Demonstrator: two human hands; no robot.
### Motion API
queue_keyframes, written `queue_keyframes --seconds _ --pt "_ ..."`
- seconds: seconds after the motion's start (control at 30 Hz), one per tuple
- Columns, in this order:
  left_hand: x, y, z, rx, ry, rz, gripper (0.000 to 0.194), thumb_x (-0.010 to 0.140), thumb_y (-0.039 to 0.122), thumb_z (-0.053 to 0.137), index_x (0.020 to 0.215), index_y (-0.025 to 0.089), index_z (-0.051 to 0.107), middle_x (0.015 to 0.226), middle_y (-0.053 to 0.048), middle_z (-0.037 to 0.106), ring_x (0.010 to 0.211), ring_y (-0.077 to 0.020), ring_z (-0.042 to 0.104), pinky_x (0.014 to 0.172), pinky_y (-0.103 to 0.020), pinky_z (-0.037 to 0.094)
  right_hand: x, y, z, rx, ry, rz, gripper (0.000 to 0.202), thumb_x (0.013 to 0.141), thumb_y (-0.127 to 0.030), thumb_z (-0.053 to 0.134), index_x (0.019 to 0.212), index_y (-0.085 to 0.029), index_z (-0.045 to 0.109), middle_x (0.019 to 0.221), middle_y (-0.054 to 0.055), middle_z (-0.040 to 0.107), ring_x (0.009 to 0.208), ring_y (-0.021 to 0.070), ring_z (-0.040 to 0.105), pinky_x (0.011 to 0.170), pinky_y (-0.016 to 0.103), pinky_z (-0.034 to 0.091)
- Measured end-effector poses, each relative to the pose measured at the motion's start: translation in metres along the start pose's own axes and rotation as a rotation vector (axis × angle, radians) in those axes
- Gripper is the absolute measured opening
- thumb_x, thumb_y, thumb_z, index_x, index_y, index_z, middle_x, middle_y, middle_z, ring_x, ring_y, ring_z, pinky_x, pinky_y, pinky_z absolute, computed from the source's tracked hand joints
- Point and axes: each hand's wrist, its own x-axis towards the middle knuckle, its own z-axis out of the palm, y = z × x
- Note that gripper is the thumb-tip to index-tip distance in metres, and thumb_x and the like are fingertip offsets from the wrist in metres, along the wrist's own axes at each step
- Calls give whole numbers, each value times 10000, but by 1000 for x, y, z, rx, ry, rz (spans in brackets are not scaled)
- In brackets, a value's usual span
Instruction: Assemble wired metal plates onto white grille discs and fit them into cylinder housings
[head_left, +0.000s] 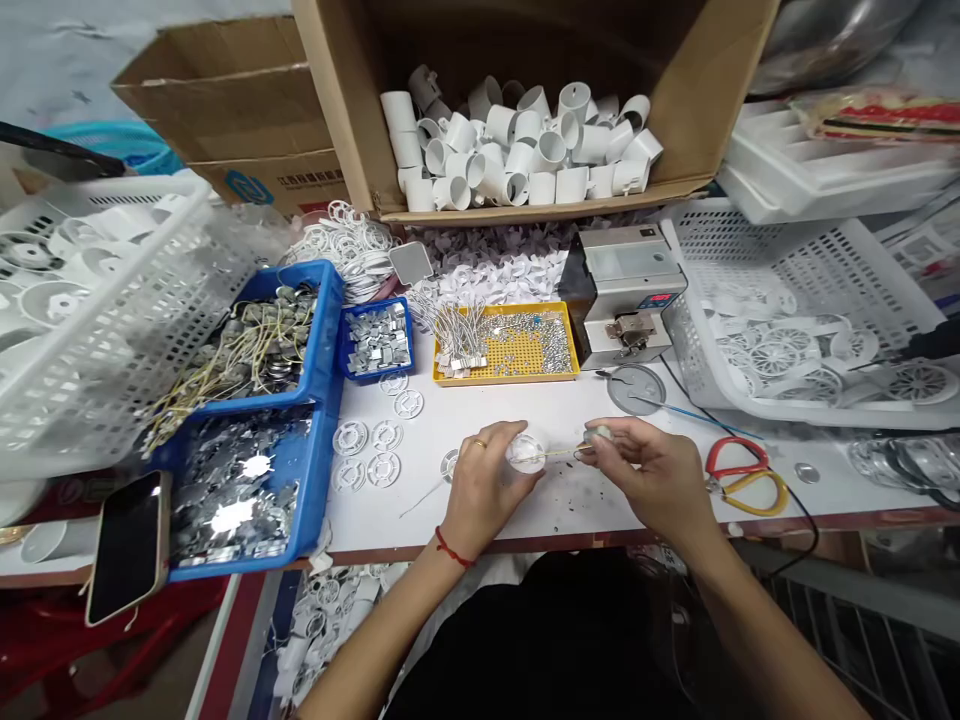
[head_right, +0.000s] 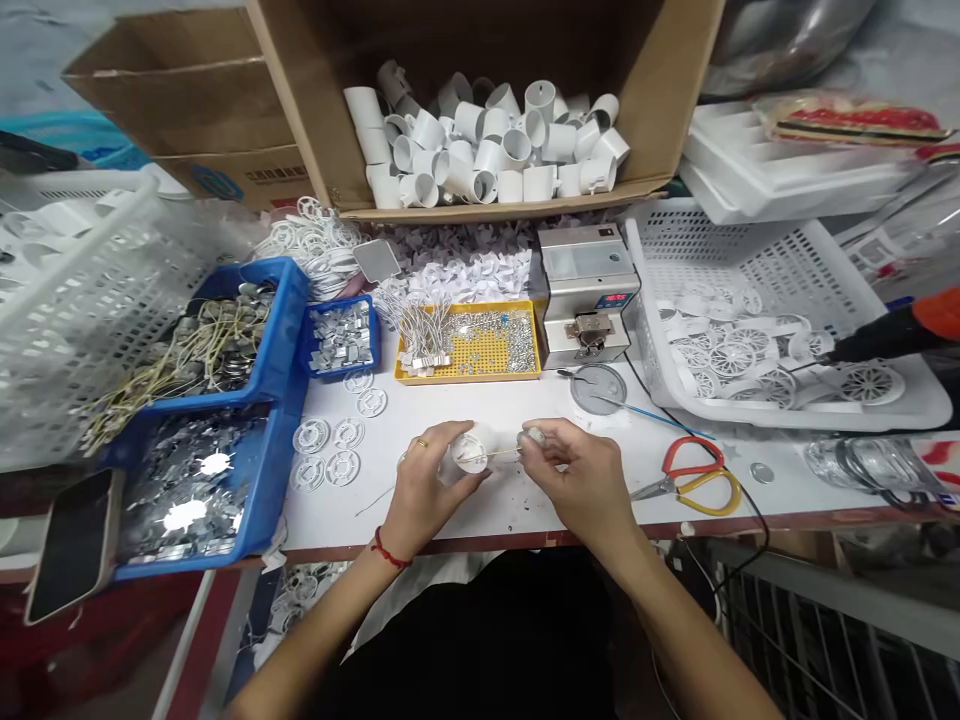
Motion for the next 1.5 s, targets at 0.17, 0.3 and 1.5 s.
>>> queue_keyframes --seconds 0.17,0.3,1.5 --pt "-1 3 -4 -75 -15 -24 511 753 186 741 1216 216 524 1237 -69 650 1124 -230 617 924 -367 490 2 -2 -4 -211 7 -243 179 867 -321 589 935 -178 673 746 29 760 618 171 730 568 232 588" --pt "-2 5 -11 -210 -83 -110 542 711 218 785 1202 231 556 1196 -32 671 1091 -212 627 939 -353 493 4 -5 -9 -444 23 -565 182 924 -285 526 1022 -192 648 894 50 771 694 163 735 616 231 583" --pt "-22 16 -8 0 172 -8 451 801 169 622 1232 215 500 1119 -91 592 1046 -220 609 893 -358 529 -23 -15 50 -128 10 -178 90 822 -298 683 882 -243 719 762 15 692 672 155 614 635 298 539"
